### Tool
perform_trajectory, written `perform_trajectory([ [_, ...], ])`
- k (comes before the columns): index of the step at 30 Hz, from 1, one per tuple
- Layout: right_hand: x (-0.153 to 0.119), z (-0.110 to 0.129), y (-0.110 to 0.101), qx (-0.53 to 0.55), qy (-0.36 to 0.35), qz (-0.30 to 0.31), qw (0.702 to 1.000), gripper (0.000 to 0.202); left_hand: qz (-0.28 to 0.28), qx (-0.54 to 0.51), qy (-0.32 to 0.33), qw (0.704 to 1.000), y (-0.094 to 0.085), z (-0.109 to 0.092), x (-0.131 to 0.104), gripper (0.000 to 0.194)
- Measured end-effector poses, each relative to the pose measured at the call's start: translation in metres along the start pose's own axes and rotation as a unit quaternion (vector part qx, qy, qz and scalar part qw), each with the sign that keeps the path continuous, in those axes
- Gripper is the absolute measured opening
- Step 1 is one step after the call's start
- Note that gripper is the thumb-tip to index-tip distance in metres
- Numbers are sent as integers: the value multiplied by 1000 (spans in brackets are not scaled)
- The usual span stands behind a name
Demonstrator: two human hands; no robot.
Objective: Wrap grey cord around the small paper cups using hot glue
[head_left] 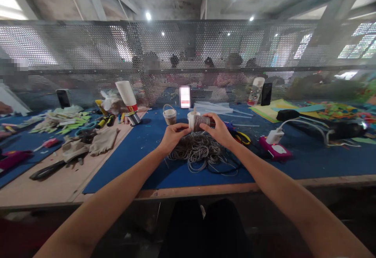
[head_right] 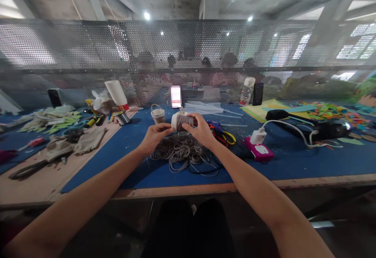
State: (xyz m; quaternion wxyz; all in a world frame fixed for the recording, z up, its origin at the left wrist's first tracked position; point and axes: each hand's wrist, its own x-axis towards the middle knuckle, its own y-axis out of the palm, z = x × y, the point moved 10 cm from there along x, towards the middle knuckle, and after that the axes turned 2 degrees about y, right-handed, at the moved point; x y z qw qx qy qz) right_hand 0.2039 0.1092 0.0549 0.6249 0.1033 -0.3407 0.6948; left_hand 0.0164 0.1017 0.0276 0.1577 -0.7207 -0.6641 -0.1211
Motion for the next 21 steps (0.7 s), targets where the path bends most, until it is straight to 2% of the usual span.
perform_trajectory([
  [8,0,2,-2,-32,13,1,999,40,20,-32,-7,999,4,-2,-1,31],
  [15,-3,1,0,-18,25,16,999,42,16,-95,-38,995,2,10,1,33],
  [21,-2,1,-5,-35,31,-10,999,38,33,-125,-58,990,6,13,-1,29],
])
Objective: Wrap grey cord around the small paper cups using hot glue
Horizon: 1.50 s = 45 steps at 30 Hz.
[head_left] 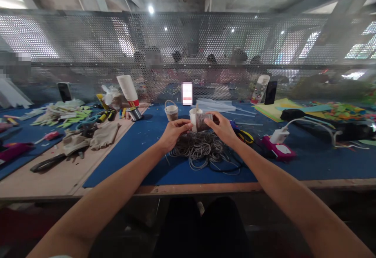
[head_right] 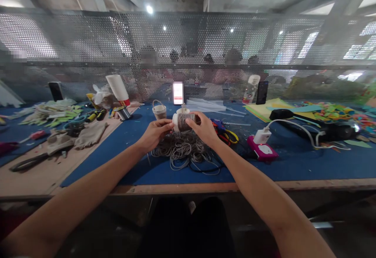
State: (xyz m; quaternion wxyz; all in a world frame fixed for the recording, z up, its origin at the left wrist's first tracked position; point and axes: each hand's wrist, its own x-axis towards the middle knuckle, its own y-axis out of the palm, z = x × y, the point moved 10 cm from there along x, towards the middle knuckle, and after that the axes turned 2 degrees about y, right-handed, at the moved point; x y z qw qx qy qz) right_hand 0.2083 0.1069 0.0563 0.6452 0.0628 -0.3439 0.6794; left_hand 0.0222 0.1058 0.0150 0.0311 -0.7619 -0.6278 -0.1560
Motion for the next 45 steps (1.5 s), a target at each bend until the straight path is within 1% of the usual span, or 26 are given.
perform_trajectory([
  [5,1,-5,1,-7,11,7,1000,44,8,-33,-11,999,4,-1,-1,27],
  [7,1,-6,3,9,11,17,1000,46,7,-49,-13,999,3,-3,-1,26],
  [12,2,-3,8,78,4,34,996,47,-33,-97,-47,994,-9,1,3,27],
  [14,3,-5,7,83,12,22,996,47,-41,-110,-59,991,-12,4,4,26],
  [17,4,-9,-1,65,30,-11,997,46,-27,-117,-60,991,-8,4,4,26],
  [19,5,-13,-6,61,50,-28,996,48,-14,-99,-46,994,-5,2,3,30],
  [22,5,-18,-10,74,86,-41,993,53,-7,-37,-13,999,-1,-2,2,34],
  [25,4,-23,-6,94,115,-32,988,54,-9,32,23,999,-1,-7,1,33],
  [27,3,-28,-1,105,132,-17,986,53,-18,59,41,997,-3,-10,1,31],
  [30,4,-31,4,106,126,-2,986,52,-31,57,49,997,-7,-10,1,29],
  [32,7,-31,0,96,105,-2,990,54,-35,37,44,998,-9,-9,3,29],
  [34,12,-33,-12,58,84,-16,995,56,-40,11,34,999,-11,-7,4,28],
  [35,16,-35,-22,22,73,-34,997,54,-45,0,29,999,-13,-5,5,29],
  [36,20,-36,-34,-23,61,-54,996,48,-51,-11,24,998,-15,-4,5,29],
  [37,22,-40,-50,-73,62,-88,991,41,-58,-20,20,998,-17,-3,6,30],
  [38,24,-44,-66,-129,70,-121,982,35,-65,-27,18,997,-19,-1,6,30],
  [40,24,-56,-91,-250,106,-165,948,26,-73,-38,16,996,-21,1,7,30],
  [42,22,-70,-102,-340,150,-153,916,23,-80,-36,13,996,-24,2,8,30],
  [45,18,-91,-100,-422,216,-76,877,28,-84,-27,14,996,-25,3,8,32],
])
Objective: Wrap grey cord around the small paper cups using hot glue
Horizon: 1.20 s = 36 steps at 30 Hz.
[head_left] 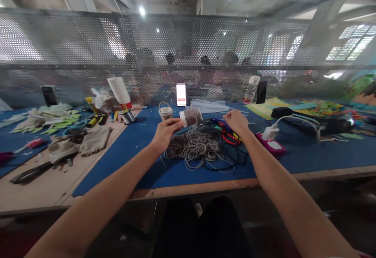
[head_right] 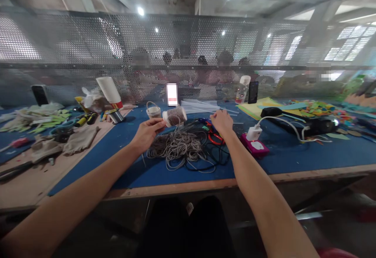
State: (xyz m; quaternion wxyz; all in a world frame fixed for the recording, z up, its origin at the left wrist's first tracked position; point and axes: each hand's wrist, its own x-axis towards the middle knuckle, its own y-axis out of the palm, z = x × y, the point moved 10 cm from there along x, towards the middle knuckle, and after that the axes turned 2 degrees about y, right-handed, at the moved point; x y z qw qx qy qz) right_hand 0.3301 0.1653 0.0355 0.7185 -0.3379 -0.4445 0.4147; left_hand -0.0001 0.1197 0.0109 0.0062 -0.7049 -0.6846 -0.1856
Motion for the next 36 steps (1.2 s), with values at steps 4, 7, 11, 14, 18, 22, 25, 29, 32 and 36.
perform_trajectory([
  [4,-4,-6,22,-82,15,112,990,52,0,10,6,1000,1,-2,-1,33],
  [7,-6,-9,30,-111,15,156,981,59,-3,12,7,1000,2,-3,-2,33],
  [11,-4,-11,28,-103,18,148,983,51,-2,8,4,1000,3,-3,-2,32],
  [14,-2,-10,22,-91,25,128,987,50,-10,13,1,1000,0,-2,-2,32],
  [18,-1,3,3,56,19,54,997,46,-21,23,4,999,-4,-1,0,33],
  [22,-11,35,-5,426,-21,40,904,42,-30,47,20,998,-6,-4,0,33],
  [25,-26,57,-16,509,-63,16,859,51,-40,73,39,996,-6,-11,-2,33],
  [29,-51,87,-27,454,-155,25,877,35,-47,90,55,993,-6,-17,-3,31],
  [32,-64,99,-27,449,-180,48,874,31,-51,103,60,992,-7,-18,-3,30],
  [36,-69,104,-19,419,-166,74,890,35,-53,109,62,991,-9,-18,-2,31],
])
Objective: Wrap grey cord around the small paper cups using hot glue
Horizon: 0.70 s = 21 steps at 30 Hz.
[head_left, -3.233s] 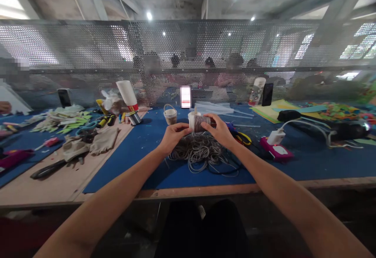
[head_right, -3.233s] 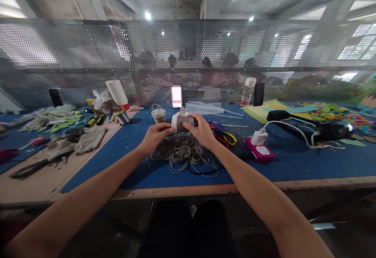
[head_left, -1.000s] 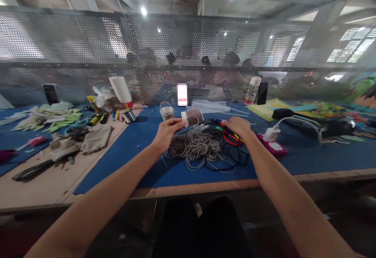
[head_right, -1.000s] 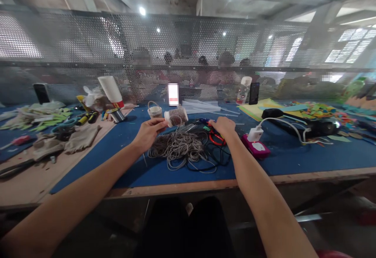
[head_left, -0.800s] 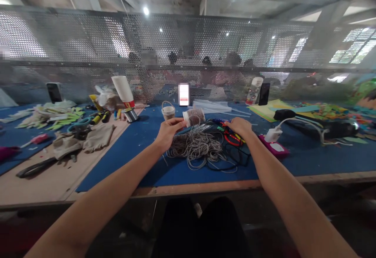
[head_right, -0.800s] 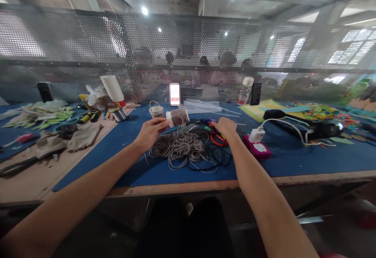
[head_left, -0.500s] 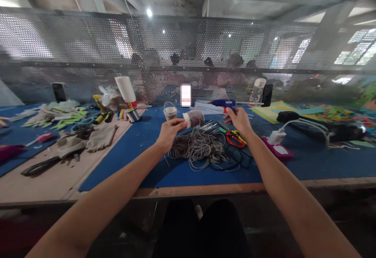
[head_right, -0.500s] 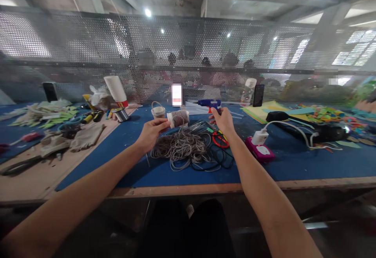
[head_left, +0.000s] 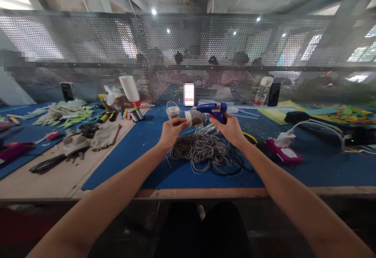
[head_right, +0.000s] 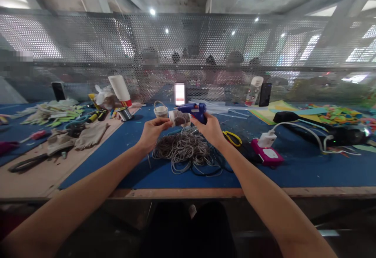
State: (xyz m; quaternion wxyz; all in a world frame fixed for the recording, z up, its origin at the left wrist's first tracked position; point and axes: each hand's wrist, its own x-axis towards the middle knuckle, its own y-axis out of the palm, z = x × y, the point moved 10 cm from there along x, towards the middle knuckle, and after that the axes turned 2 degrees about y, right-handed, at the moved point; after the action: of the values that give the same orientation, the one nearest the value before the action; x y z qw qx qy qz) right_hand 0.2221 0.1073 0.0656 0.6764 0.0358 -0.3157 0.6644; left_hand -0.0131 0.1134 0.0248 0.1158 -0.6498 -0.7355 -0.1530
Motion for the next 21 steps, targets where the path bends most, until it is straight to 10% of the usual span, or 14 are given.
perform_trajectory([
  [21,-7,3,1,-144,5,-29,989,39,-6,22,27,999,-1,-4,0,28],
])
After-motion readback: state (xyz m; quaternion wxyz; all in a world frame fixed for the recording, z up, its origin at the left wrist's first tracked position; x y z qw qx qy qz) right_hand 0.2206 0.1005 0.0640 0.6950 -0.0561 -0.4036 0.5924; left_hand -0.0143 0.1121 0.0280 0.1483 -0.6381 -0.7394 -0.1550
